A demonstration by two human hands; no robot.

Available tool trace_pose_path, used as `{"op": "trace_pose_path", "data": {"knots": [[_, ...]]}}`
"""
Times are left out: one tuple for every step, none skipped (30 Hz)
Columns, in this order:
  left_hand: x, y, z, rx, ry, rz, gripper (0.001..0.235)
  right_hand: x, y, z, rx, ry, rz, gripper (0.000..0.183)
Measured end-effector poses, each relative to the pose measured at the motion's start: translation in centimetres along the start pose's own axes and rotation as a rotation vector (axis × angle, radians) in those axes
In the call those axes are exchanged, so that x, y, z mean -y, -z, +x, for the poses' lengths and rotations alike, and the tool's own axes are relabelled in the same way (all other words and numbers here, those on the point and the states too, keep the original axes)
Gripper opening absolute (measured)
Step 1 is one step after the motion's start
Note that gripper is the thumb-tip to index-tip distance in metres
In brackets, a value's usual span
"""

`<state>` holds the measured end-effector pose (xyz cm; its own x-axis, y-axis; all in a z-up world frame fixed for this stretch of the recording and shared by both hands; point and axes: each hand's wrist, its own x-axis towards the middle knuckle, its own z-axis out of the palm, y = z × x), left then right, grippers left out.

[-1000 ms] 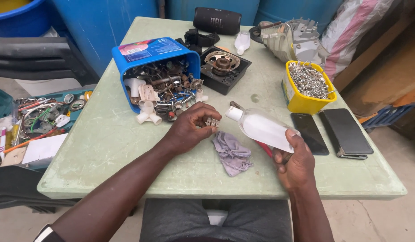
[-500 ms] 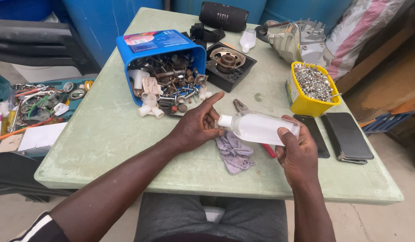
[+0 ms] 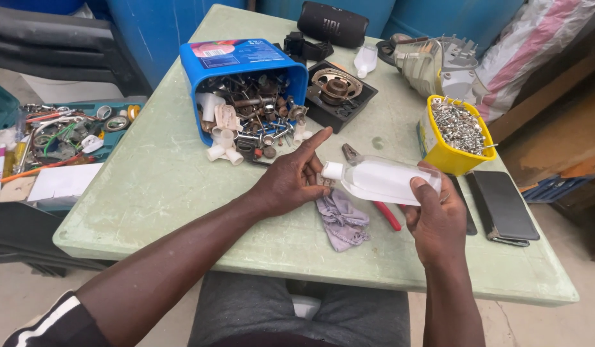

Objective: Cleaning a small metal bearing with a cloth and liquid, then sorting through a bin of small mechanical parts.

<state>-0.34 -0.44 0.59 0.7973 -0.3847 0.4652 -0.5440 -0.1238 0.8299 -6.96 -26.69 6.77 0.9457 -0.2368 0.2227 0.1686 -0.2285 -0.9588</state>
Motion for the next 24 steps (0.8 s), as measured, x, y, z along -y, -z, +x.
{"op": "trace_pose_path", "data": {"knots": [[0.0, 0.0, 0.0, -0.003, 0.003, -0.003, 0.105, 0.2, -0.1, 0.1, 0.003, -0.002, -0.003, 0.049], [0.0, 0.0, 0.0, 0.001, -0.001, 0.007, 0.106, 0.4, -0.1, 0.2, 0.007, -0.005, -0.029, 0.047], [0.0, 0.0, 0.0, 0.005, -0.004, 0.016, 0.107, 0.7, -0.2, 0.4, 0.011, -0.009, -0.055, 0.046], [0.1, 0.0, 0.0, 0.001, -0.002, 0.014, 0.107, 0.5, -0.1, 0.7, 0.014, -0.01, -0.058, 0.046], [0.2, -0.1, 0.0, 0.001, -0.002, 0.001, 0.107, 0.4, -0.1, 0.9, 0.014, -0.013, -0.078, 0.046], [0.2, -0.1, 0.1, 0.002, -0.003, -0.012, 0.107, 0.4, 0.1, 1.3, 0.012, -0.014, -0.097, 0.046], [0.2, 0.0, 0.1, -0.001, -0.003, -0.014, 0.107, -0.1, 0.3, 1.8, 0.014, -0.014, -0.1, 0.046], [0.2, 0.0, 0.1, 0.003, 0.0, -0.03, 0.107, -0.5, 0.5, 2.3, 0.012, -0.017, -0.091, 0.046], [0.2, 0.0, 0.0, 0.007, 0.003, -0.046, 0.108, -1.0, 0.8, 2.8, 0.009, -0.021, -0.083, 0.045], [0.3, 0.0, 0.1, 0.005, 0.005, -0.048, 0.108, -0.8, 0.7, 2.8, 0.011, -0.021, -0.085, 0.045], [0.5, 0.1, 0.1, 0.003, 0.005, -0.049, 0.109, -0.6, 0.6, 2.7, 0.02, -0.022, -0.075, 0.047], [0.6, 0.1, 0.2, 0.0, 0.006, -0.051, 0.109, -0.3, 0.5, 2.7, 0.03, -0.022, -0.065, 0.049], [0.7, 0.1, 0.2, -0.003, 0.007, -0.052, 0.109, -0.4, 0.5, 2.8, 0.032, -0.022, -0.067, 0.049], [0.7, 0.0, 0.2, -0.003, 0.006, -0.049, 0.109, -0.4, 0.4, 2.9, 0.029, -0.028, -0.067, 0.05], [0.7, 0.0, 0.3, -0.004, 0.005, -0.045, 0.109, -0.5, 0.4, 3.0, 0.025, -0.035, -0.067, 0.051], [0.7, 0.0, 0.3, -0.006, 0.005, -0.047, 0.109, -0.4, 0.4, 3.1, 0.027, -0.035, -0.069, 0.051], [0.7, 0.0, 0.3, -0.008, 0.002, -0.054, 0.109, -0.3, 0.4, 3.1, 0.028, -0.029, -0.082, 0.052], [0.7, 0.0, 0.3, -0.01, -0.002, -0.061, 0.109, -0.2, 0.4, 3.2, 0.029, -0.024, -0.095, 0.054], [0.7, 0.0, 0.3, -0.012, -0.001, -0.061, 0.109, -0.4, 0.5, 3.3, 0.031, -0.024, -0.096, 0.054], [0.8, 0.0, 0.3, -0.009, -0.006, -0.063, 0.109, -0.6, 0.7, 3.4, 0.029, -0.025, -0.098, 0.054], [0.8, 0.0, 0.3, -0.007, -0.011, -0.065, 0.109, -0.8, 0.8, 3.4, 0.027, -0.025, -0.099, 0.055], [0.7, 0.1, 0.3, -0.009, -0.01, -0.066, 0.109, -0.4, 0.6, 3.3, 0.029, -0.025, -0.101, 0.055], [0.5, 0.1, 0.2, -0.008, -0.008, -0.063, 0.108, 0.0, 0.4, 3.1, 0.023, -0.016, -0.103, 0.055], [0.4, 0.2, 0.2, -0.006, -0.007, -0.059, 0.107, 0.3, 0.2, 2.9, 0.018, -0.006, -0.104, 0.054]]}}
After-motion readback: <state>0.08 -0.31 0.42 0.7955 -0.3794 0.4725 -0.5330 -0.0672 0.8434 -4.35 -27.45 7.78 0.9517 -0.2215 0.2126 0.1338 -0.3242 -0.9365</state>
